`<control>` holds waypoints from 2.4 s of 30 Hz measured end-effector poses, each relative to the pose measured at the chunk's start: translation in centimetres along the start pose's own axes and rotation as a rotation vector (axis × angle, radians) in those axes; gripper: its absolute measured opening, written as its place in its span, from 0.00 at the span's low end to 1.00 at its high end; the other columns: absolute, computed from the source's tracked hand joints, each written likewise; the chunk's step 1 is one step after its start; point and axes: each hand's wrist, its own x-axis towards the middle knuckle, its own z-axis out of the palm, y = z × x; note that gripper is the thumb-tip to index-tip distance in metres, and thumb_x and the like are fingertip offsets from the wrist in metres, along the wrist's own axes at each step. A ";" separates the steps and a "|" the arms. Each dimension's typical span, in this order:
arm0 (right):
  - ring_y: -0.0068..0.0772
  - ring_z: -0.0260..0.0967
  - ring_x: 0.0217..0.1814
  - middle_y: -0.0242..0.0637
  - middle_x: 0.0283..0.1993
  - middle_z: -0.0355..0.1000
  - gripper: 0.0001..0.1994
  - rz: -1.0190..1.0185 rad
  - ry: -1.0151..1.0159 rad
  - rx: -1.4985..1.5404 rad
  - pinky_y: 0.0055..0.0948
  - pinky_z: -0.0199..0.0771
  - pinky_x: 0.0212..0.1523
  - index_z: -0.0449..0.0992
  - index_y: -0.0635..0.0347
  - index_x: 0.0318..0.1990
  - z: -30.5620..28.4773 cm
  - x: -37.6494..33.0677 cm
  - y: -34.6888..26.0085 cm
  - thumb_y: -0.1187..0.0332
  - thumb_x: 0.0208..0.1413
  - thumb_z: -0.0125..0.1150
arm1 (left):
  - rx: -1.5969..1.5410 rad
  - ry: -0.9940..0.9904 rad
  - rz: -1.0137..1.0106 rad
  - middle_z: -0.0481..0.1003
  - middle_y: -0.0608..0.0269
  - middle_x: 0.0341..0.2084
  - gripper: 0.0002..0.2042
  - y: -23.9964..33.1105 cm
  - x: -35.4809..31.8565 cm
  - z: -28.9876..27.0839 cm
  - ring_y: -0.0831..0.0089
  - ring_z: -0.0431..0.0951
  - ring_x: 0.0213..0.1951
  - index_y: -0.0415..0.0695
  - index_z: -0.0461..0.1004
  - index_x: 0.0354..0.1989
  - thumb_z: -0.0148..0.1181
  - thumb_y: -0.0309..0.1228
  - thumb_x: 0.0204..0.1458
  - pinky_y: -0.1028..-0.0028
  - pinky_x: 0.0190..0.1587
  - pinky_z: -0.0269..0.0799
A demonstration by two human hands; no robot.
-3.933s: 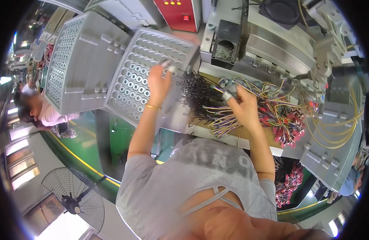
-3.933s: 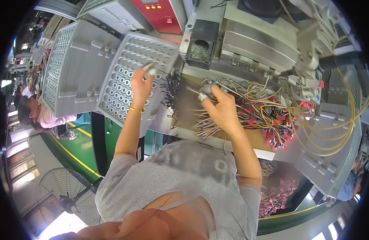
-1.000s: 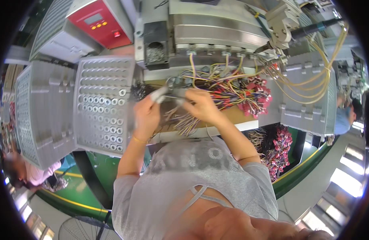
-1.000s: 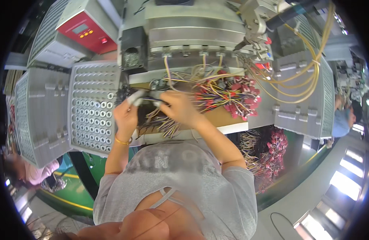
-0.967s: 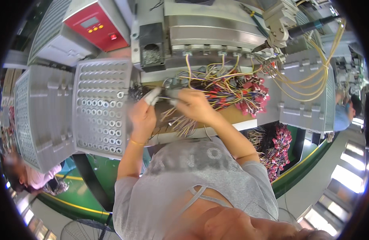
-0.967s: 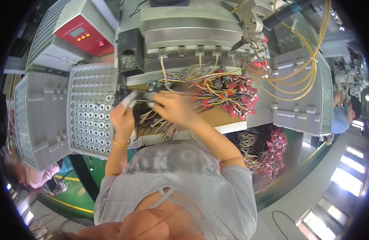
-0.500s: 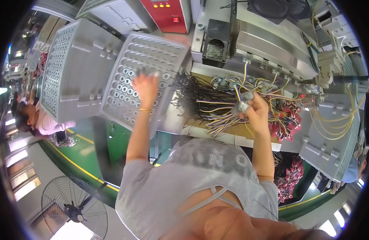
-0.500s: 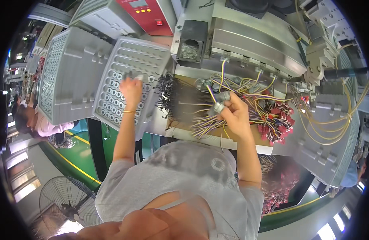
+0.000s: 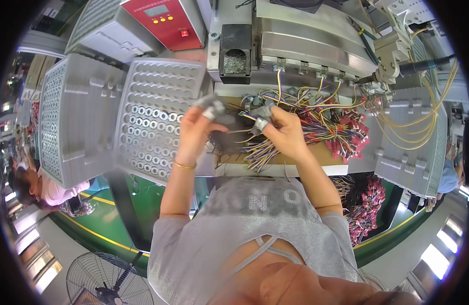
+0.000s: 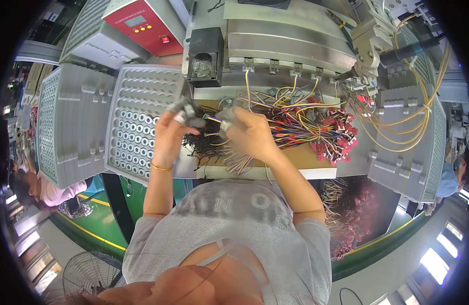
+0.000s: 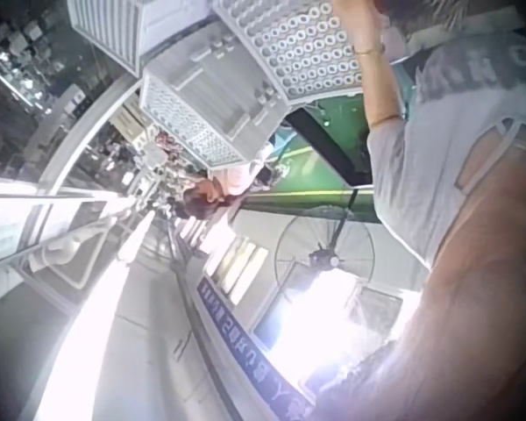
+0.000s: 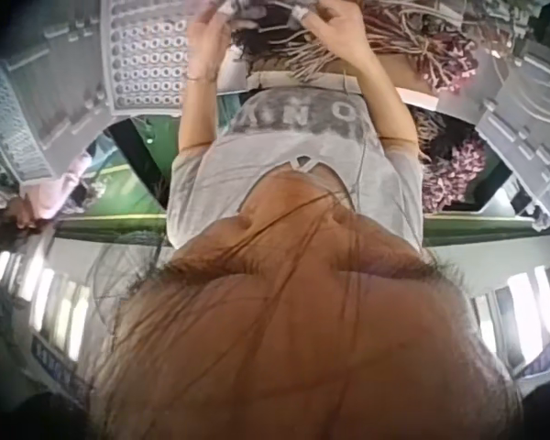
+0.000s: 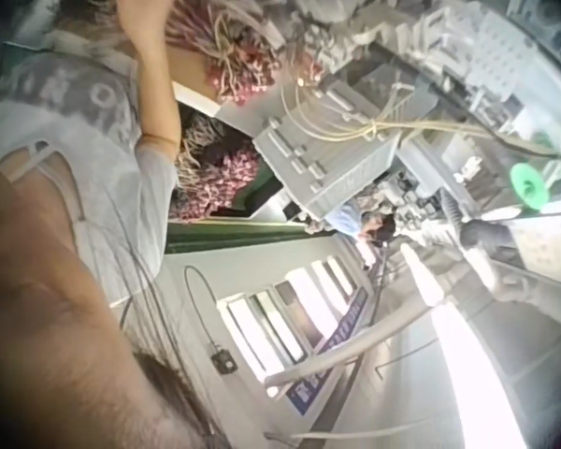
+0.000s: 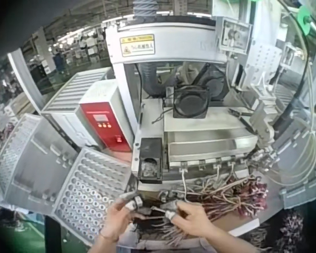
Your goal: The person assembles wire harnesses by picking connector components from a tray, fitting them onto wire ends by hand, and inserting the wire connectors into a machine.
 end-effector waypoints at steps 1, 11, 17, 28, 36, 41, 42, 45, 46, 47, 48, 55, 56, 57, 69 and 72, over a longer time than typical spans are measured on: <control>0.14 0.62 0.25 0.30 0.24 0.69 0.06 0.020 0.027 0.000 0.18 0.64 0.26 0.71 0.65 0.33 0.1 -0.2 0.2 0.76 0.46 0.53 | -0.144 -0.135 -0.121 0.73 0.62 0.34 0.17 -0.2 -0.6 1.2 0.77 0.73 0.31 0.37 0.65 0.47 0.53 0.20 0.47 0.77 0.26 0.71; 0.09 0.57 0.23 0.23 0.22 0.66 0.04 0.040 0.185 0.119 0.13 0.57 0.21 0.72 0.66 0.30 0.4 -0.3 -0.5 0.77 0.44 0.57 | 0.012 -0.270 -0.035 0.73 0.63 0.31 0.19 -0.6 -1.7 3.7 0.81 0.72 0.28 0.36 0.65 0.49 0.55 0.19 0.45 0.83 0.27 0.69; 0.12 0.58 0.22 0.30 0.19 0.67 0.05 0.041 0.186 0.022 0.19 0.62 0.22 0.70 0.64 0.23 -0.1 -0.5 -0.2 0.75 0.39 0.60 | 0.063 -0.337 0.049 0.72 0.62 0.37 0.19 -0.9 -2.3 3.6 0.80 0.72 0.34 0.36 0.66 0.49 0.55 0.18 0.45 0.81 0.32 0.71; 0.16 0.47 0.16 0.34 0.13 0.52 0.09 -0.024 0.115 -0.197 0.23 0.53 0.15 0.62 0.64 0.19 0.0 -0.8 -1.7 0.73 0.33 0.58 | 0.190 -0.249 0.123 0.73 0.64 0.34 0.10 -1.6 -1.6 4.3 0.80 0.71 0.36 0.34 0.71 0.38 0.54 0.18 0.46 0.80 0.39 0.68; 0.29 0.53 0.13 0.38 0.15 0.58 0.08 -0.238 0.120 -0.279 0.25 0.56 0.16 0.63 0.64 0.18 -0.7 -1.2 -1.8 0.74 0.33 0.57 | 0.441 -0.455 0.301 0.71 0.61 0.41 0.18 -1.0 -1.5 3.8 0.78 0.70 0.40 0.36 0.68 0.47 0.54 0.17 0.44 0.79 0.42 0.67; 0.27 0.52 0.13 0.37 0.13 0.56 0.07 -0.303 0.217 -0.333 0.24 0.55 0.16 0.63 0.65 0.17 -0.9 -1.2 -1.7 0.75 0.33 0.56 | 0.835 -0.387 0.728 0.72 0.54 0.39 0.17 -0.7 -1.5 4.8 0.71 0.74 0.38 0.36 0.70 0.44 0.53 0.15 0.41 0.78 0.41 0.68; 0.26 0.52 0.13 0.37 0.13 0.56 0.07 -0.310 0.197 -0.377 0.24 0.55 0.16 0.63 0.65 0.17 -1.2 -1.2 -1.8 0.74 0.33 0.56 | 0.835 -0.383 0.720 0.73 0.54 0.39 0.17 -0.5 -1.6 5.0 0.70 0.74 0.37 0.36 0.71 0.44 0.53 0.16 0.41 0.78 0.40 0.69; 0.24 0.51 0.13 0.37 0.13 0.54 0.08 -0.273 0.135 -0.402 0.24 0.54 0.15 0.62 0.65 0.17 -1.1 -1.0 -1.7 0.74 0.33 0.56 | 0.739 -0.394 0.560 0.73 0.55 0.37 0.16 -0.6 -1.5 4.6 0.71 0.75 0.36 0.36 0.71 0.43 0.55 0.18 0.42 0.78 0.38 0.69; 0.22 0.51 0.13 0.37 0.13 0.53 0.08 -0.227 0.096 -0.386 0.23 0.53 0.15 0.62 0.65 0.17 -1.1 -1.0 -1.5 0.74 0.33 0.55 | 0.639 -0.410 0.411 0.74 0.56 0.36 0.15 -0.8 -1.4 4.4 0.72 0.75 0.36 0.36 0.71 0.42 0.56 0.19 0.42 0.78 0.38 0.69; 0.22 0.51 0.13 0.37 0.13 0.53 0.08 -0.224 0.094 -0.383 0.23 0.53 0.15 0.62 0.65 0.17 -0.9 -1.0 -1.2 0.74 0.33 0.55 | 0.430 -0.354 0.290 0.75 0.61 0.34 0.13 -1.6 -1.4 4.5 0.79 0.74 0.32 0.37 0.72 0.41 0.57 0.20 0.43 0.81 0.32 0.69; 0.19 0.52 0.15 0.35 0.13 0.55 0.07 -0.192 0.080 -0.359 0.22 0.53 0.16 0.63 0.65 0.19 -0.8 -1.0 -0.8 0.74 0.36 0.55 | 0.432 -0.351 0.285 0.75 0.61 0.34 0.13 -1.7 -1.5 4.3 0.79 0.74 0.32 0.37 0.72 0.41 0.57 0.20 0.43 0.81 0.32 0.69; 0.12 0.57 0.22 0.26 0.22 0.67 0.06 0.101 0.013 0.194 0.15 0.55 0.20 0.70 0.65 0.30 -0.5 -0.2 -1.8 0.71 0.49 0.55 | -0.090 -0.332 -0.143 0.73 0.66 0.33 0.12 -1.1 -0.9 4.7 0.83 0.70 0.27 0.38 0.70 0.43 0.52 0.21 0.48 0.85 0.25 0.66; 0.11 0.58 0.22 0.27 0.21 0.67 0.05 0.162 -0.018 0.304 0.14 0.56 0.20 0.70 0.65 0.29 -0.6 0.0 -1.9 0.72 0.48 0.56 | -0.093 -0.333 -0.139 0.73 0.66 0.33 0.12 -1.3 -0.9 4.9 0.83 0.70 0.27 0.38 0.70 0.43 0.52 0.21 0.48 0.85 0.25 0.66; 0.12 0.60 0.21 0.27 0.20 0.67 0.04 0.246 0.033 0.459 0.14 0.58 0.20 0.71 0.65 0.28 -0.4 0.0 -1.9 0.73 0.46 0.56 | -0.116 -0.375 -0.118 0.71 0.62 0.38 0.15 -1.6 -0.9 5.4 0.80 0.71 0.30 0.38 0.66 0.47 0.51 0.22 0.49 0.83 0.26 0.67; 0.20 0.59 0.12 0.34 0.20 0.67 0.04 -0.010 0.816 0.381 0.18 0.58 0.12 0.69 0.68 0.26 -5.0 2.9 3.0 0.75 0.45 0.50 | 0.764 -0.439 0.377 0.74 0.63 0.28 0.21 -3.8 -1.1 6.3 0.85 0.65 0.18 0.43 0.68 0.48 0.58 0.24 0.40 0.83 0.21 0.62; 0.23 0.61 0.12 0.35 0.21 0.67 0.04 -0.012 0.801 0.379 0.20 0.61 0.13 0.69 0.69 0.26 -4.9 3.0 3.0 0.76 0.46 0.50 | 0.736 -0.409 0.385 0.74 0.61 0.33 0.23 -2.3 -1.6 6.8 0.82 0.66 0.18 0.41 0.68 0.48 0.58 0.21 0.38 0.82 0.22 0.65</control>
